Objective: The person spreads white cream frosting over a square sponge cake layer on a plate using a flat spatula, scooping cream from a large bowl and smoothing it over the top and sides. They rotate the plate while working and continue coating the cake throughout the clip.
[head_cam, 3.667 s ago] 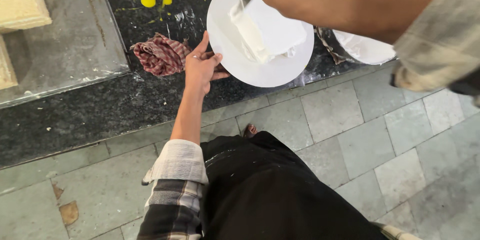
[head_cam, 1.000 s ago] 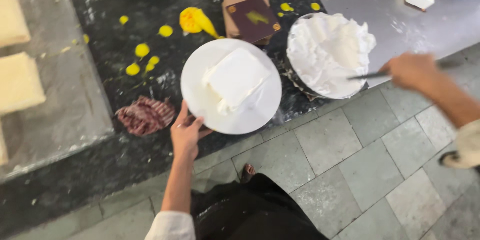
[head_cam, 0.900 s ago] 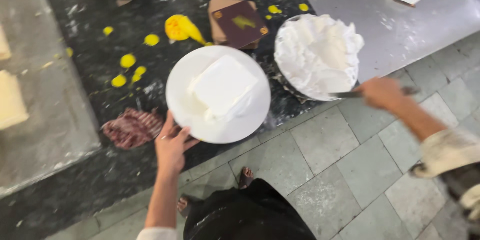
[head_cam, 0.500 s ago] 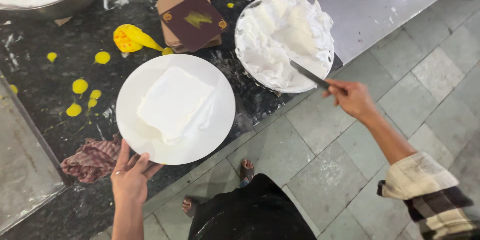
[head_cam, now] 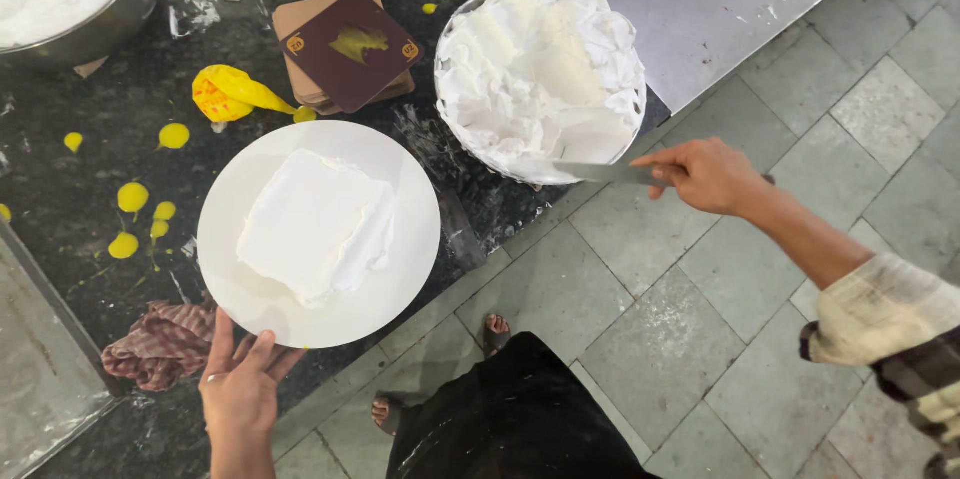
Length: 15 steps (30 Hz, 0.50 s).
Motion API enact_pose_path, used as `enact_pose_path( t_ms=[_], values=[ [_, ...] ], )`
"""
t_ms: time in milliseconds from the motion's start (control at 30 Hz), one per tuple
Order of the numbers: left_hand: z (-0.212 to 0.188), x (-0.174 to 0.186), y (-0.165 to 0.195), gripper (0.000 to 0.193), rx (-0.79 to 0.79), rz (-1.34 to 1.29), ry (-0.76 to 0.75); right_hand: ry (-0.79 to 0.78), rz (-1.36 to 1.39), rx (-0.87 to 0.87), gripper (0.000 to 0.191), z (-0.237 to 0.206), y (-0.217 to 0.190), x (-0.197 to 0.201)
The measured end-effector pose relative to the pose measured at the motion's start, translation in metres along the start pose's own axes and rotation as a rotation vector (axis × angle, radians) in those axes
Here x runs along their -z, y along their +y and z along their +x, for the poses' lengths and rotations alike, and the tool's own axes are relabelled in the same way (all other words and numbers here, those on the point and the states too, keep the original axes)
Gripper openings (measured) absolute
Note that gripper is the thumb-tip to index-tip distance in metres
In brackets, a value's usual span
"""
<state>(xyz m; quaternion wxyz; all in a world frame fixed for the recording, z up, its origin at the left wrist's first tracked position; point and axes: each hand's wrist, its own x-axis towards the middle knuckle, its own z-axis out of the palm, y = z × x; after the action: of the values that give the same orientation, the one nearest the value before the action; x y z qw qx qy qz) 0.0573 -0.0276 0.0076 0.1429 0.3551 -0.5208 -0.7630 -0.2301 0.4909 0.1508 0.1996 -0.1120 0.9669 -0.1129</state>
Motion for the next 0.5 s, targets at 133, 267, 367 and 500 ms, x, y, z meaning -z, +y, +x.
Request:
enact_pose_path(
  t_ms=[133,267,367,500],
  values=[
    [-0.001,-0.001,-0.002,0.075,-0.01,-0.024,-0.002,0.164,-0.115,-0.024,0.041,0.011,-0.012,-0.016],
    [-0.004,-0.001,-0.002,0.075,-0.014,-0.046,-0.027,0.072,-0.026,0.058,0.041,0.03,-0.021,-0.057],
    [-0.006,-0.003,-0.002,0.076,-0.006,-0.031,0.011,-0.052,0.509,-0.067,0.037,0.025,-0.022,-0.092],
    [-0.008,-0.005,0.002,0.075,0.02,-0.05,0.04,-0.238,1.227,-0.224,0.035,0.001,-0.028,-0.107]
  ],
)
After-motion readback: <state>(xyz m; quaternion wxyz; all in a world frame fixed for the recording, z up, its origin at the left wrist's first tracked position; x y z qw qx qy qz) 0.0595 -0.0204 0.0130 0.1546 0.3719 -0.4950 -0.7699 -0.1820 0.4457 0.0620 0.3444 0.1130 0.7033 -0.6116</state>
